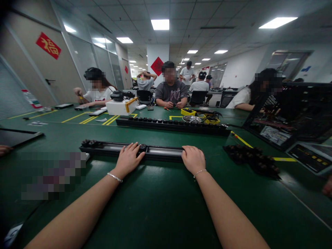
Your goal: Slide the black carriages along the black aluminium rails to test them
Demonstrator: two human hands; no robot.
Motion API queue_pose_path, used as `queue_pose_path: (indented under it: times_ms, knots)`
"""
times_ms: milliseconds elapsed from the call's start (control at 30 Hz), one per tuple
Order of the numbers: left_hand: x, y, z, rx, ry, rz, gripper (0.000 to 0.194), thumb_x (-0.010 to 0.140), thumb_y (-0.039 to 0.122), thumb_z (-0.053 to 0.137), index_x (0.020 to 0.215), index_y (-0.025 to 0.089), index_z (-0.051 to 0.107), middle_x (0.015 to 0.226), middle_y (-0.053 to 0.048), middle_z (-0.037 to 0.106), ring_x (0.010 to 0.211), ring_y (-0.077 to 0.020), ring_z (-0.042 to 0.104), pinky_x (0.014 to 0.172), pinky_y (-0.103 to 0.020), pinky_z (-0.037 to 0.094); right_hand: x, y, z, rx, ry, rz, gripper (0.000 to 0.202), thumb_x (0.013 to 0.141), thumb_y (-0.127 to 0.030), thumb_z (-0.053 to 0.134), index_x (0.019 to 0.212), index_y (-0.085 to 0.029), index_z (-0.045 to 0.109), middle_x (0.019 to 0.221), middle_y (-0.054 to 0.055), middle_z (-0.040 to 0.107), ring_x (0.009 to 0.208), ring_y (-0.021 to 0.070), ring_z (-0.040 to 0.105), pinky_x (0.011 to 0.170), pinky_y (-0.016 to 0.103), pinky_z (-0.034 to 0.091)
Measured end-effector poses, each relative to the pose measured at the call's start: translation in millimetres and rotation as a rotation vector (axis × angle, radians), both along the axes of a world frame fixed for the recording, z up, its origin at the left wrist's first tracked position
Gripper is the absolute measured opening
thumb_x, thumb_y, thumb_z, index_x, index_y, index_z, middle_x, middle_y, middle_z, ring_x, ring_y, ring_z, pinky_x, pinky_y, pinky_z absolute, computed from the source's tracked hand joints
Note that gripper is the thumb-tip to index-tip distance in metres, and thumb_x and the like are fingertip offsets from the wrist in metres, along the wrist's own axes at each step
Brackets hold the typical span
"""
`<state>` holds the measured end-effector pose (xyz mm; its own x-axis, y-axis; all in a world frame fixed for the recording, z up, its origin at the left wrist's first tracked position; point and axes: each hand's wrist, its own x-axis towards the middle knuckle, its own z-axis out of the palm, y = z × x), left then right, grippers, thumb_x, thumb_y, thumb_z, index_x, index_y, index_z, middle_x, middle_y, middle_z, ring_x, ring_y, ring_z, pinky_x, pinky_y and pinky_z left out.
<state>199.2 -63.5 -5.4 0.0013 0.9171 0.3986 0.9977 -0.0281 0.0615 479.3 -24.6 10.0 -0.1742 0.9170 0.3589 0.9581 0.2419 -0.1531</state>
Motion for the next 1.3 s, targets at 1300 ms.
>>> queue_pose_path:
  times_ms: [1300]
  knots:
    - [1.2, 0.7, -1.3, 0.035, 0.004, -0.075, 0.054, 0.09, 0.05, 0.031, 0.126, 0.017, 0.053, 0.134, -0.007, 0.052, 0.127, -0.0242, 0.041, 0.107, -0.044, 0.029, 1.0, 2.8, -3.5, 0.023, -0.013, 0.002, 0.04, 0.087, -0.029, 0.032, 0.112, -0.019, 0.062, 0.116, 0.005, 0.064, 0.109, 0.0205, 0.054, 0.091, 0.037, 0.038]
